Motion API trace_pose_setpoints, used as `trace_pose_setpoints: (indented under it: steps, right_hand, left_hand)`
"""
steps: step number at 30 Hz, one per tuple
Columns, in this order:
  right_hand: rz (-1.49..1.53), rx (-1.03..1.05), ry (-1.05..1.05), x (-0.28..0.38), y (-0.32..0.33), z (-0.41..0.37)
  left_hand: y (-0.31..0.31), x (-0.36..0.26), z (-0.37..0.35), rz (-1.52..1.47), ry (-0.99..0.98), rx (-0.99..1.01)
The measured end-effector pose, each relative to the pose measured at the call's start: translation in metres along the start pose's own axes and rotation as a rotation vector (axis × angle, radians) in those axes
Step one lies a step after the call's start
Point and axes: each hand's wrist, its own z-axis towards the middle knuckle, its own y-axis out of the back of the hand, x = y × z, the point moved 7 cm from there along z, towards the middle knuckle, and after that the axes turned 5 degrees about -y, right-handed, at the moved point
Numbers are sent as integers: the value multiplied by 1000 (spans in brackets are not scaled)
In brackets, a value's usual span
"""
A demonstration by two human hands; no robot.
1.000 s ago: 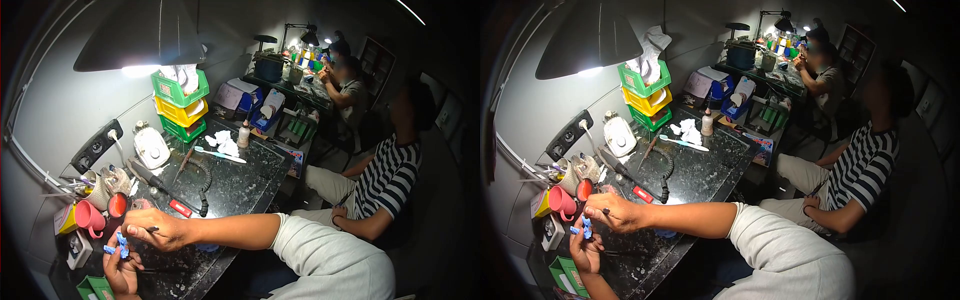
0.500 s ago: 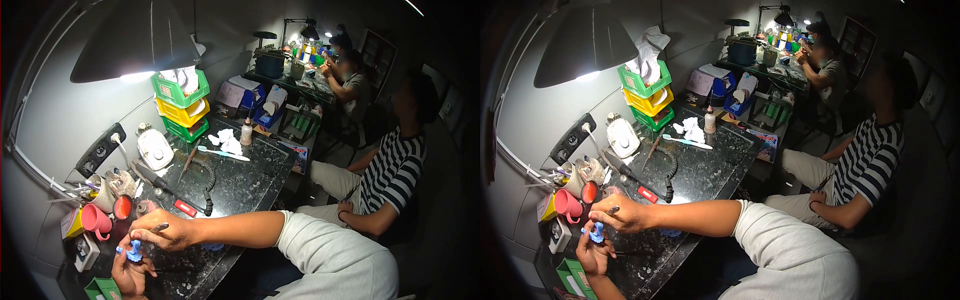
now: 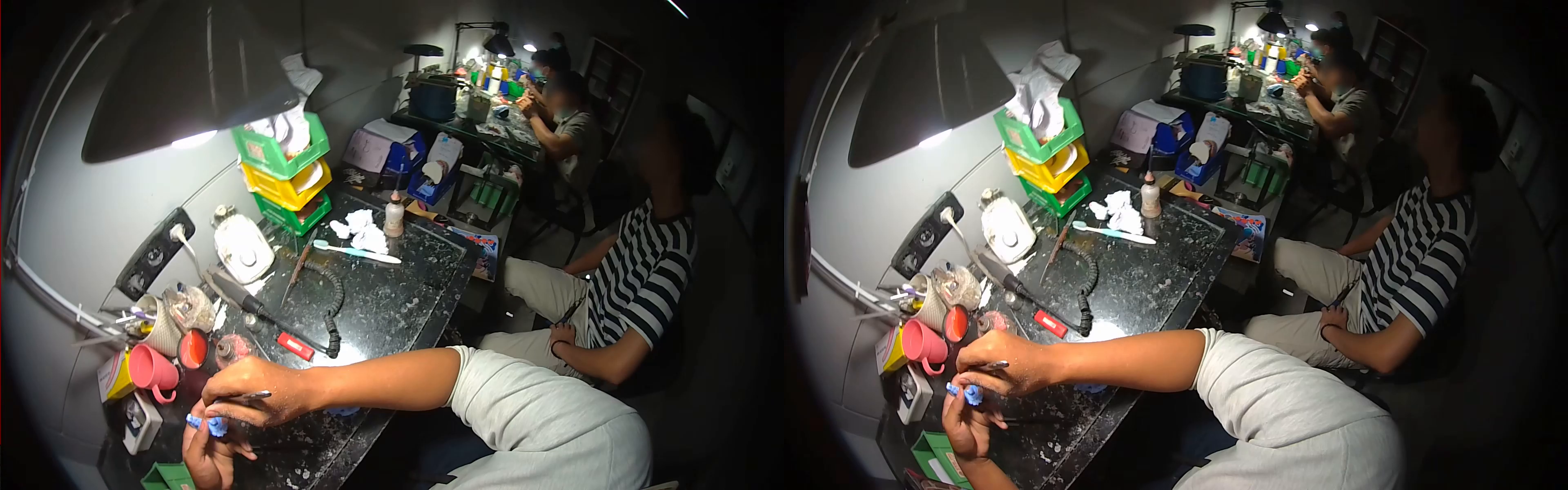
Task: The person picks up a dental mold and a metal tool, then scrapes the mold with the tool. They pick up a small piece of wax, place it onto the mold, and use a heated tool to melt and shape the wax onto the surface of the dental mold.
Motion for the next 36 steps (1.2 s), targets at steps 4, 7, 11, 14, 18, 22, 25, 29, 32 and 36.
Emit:
trace_pose_setpoints:
  steps: [4,7,11,14,18,22,25,29,32,36]
  right_hand:
    - [-77,-8,-6,6,8,3]
    - [-296,-23,-58,3,10,8]
    - [-350,-49,30,4,10,15]
    - [-362,1,56,10,3,20]
    - [-330,90,47,10,-9,13]
    - [-335,126,80,15,-18,11]
    - [-324,126,100,17,-18,9]
    - [-351,101,127,23,-15,9]
    - [-354,81,132,25,-11,10]
    - [-354,78,110,27,-10,12]
  left_hand:
    - [-24,-8,-6,-12,61,76]
    - [-36,-12,-9,1,73,102]
    - [-41,-17,-10,52,55,148]
    - [-36,-20,-9,87,-12,109]
    - [-34,-26,-6,193,-157,72]
    - [-27,-27,-7,203,-212,97]
    - [-27,-27,-7,190,-215,95]
    - [-31,-31,-8,162,-230,115]
    - [-35,-38,-9,142,-232,121]
    - [-33,-36,-10,114,-217,145]
